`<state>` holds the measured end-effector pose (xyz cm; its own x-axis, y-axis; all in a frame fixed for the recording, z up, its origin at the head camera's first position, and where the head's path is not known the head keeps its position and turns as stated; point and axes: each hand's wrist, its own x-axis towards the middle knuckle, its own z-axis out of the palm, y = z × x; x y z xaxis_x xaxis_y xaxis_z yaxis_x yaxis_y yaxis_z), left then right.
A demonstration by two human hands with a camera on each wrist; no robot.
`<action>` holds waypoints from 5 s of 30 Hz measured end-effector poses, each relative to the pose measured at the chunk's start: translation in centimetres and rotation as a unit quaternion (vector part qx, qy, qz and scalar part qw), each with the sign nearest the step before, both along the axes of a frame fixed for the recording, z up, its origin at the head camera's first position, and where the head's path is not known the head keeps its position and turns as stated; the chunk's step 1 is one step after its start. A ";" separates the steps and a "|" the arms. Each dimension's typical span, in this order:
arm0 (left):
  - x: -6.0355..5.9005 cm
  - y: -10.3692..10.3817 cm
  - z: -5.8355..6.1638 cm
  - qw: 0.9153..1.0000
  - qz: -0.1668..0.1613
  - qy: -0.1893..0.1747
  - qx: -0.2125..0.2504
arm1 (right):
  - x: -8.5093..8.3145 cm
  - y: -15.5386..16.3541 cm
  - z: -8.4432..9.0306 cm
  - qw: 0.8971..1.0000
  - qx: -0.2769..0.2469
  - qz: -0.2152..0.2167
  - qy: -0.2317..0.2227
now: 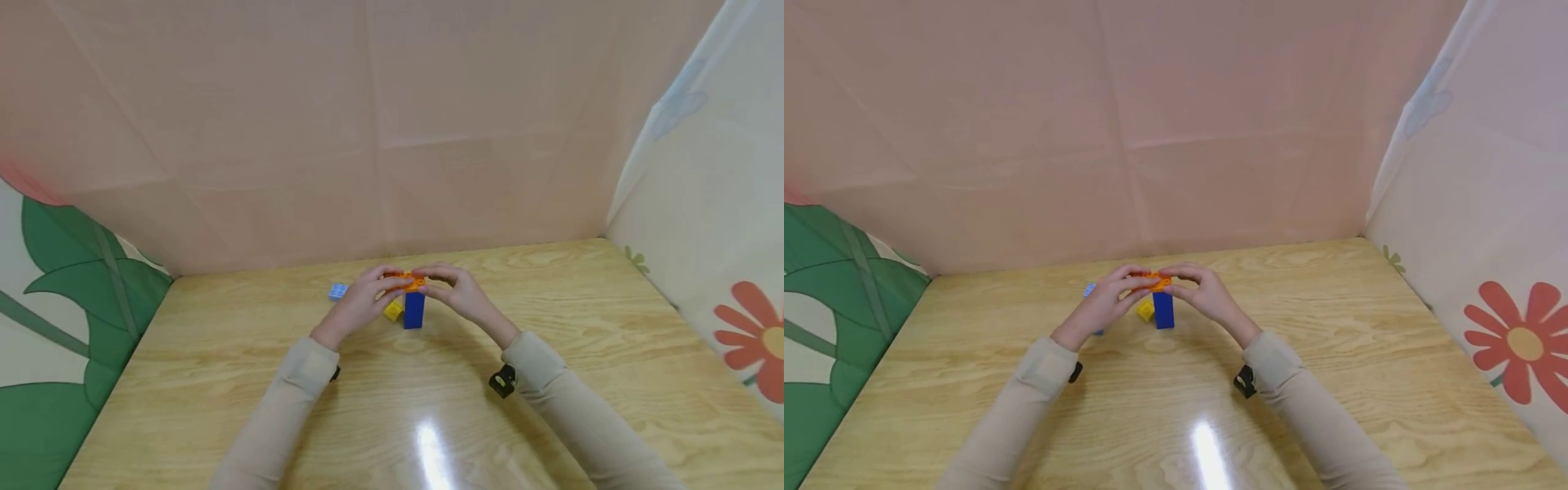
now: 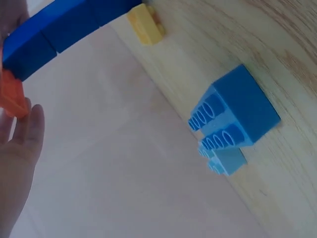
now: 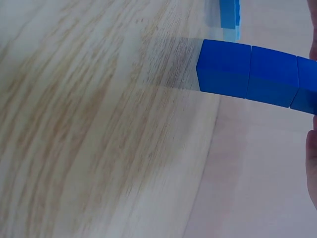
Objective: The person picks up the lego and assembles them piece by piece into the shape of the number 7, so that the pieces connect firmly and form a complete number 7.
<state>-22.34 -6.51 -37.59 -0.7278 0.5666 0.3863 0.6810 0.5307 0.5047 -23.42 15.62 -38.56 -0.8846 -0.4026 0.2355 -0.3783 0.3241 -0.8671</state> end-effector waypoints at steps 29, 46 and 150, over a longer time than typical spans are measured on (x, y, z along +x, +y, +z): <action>-0.5 -0.3 -0.4 0.974 0.067 -0.183 0.117 | -0.7 -0.3 0.2 0.999 0.050 0.010 0.000; -1.1 0.5 -4.3 0.954 0.153 -0.251 0.053 | -0.5 1.7 0.5 0.998 0.066 0.008 -0.014; 0.0 -1.9 -1.3 0.927 0.110 -0.302 0.194 | -0.9 -2.8 2.8 0.985 0.156 0.061 0.043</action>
<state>-22.33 -8.41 -38.85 -0.9594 0.2817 0.0147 0.1089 0.3216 0.9406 -24.35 12.81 -35.71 -0.8078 -0.5685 0.1556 -0.4980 0.5172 -0.6960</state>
